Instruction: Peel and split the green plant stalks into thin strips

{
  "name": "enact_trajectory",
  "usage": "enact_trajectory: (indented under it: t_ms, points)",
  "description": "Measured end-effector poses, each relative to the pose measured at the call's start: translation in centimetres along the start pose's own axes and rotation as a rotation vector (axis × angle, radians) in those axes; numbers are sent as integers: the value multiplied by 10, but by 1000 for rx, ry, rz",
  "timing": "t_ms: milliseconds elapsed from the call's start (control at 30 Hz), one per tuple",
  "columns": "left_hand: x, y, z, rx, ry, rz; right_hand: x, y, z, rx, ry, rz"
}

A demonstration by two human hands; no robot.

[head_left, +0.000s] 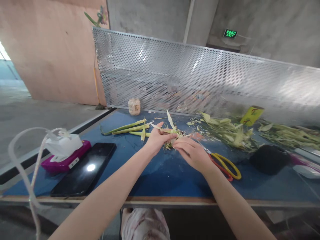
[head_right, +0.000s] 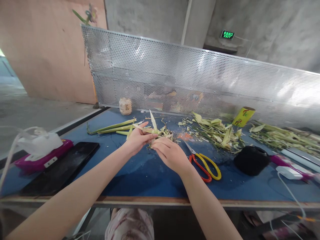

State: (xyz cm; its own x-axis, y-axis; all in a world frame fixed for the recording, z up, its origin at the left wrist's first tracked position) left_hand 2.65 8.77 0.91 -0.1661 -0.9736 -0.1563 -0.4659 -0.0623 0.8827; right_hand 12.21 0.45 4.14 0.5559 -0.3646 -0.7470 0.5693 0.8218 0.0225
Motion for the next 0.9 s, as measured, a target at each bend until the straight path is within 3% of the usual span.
enact_trajectory:
  t_ms: [200,467,533,667,767,900]
  points:
    - [-4,5,6,9,66,-52,2,-3,-8,-87,-60,32]
    - [-5,9,8,-77,24,-105,1,-1,-1,-223,-87,5]
    - [-5,10,5,-191,-42,-136,-1,9,9,-233,1,-88]
    - [-2,3,-7,-337,-221,-125,10,53,30,-126,307,-549]
    - [0,-6,-14,-327,-333,-81,15,74,15,-284,208,-727]
    - [3,-10,-20,-310,-408,-42,16,77,-1,-511,145,-748]
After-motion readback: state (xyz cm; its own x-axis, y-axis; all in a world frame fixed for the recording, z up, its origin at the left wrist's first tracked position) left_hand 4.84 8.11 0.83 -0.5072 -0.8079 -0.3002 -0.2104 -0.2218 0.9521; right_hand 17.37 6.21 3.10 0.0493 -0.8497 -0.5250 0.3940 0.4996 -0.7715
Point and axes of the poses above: each hand's wrist, its own x-axis away from the middle knuckle, its own z-axis out of the back of the hand, y = z × x, the point moved 7 cm from there along -x, towards the middle knuckle
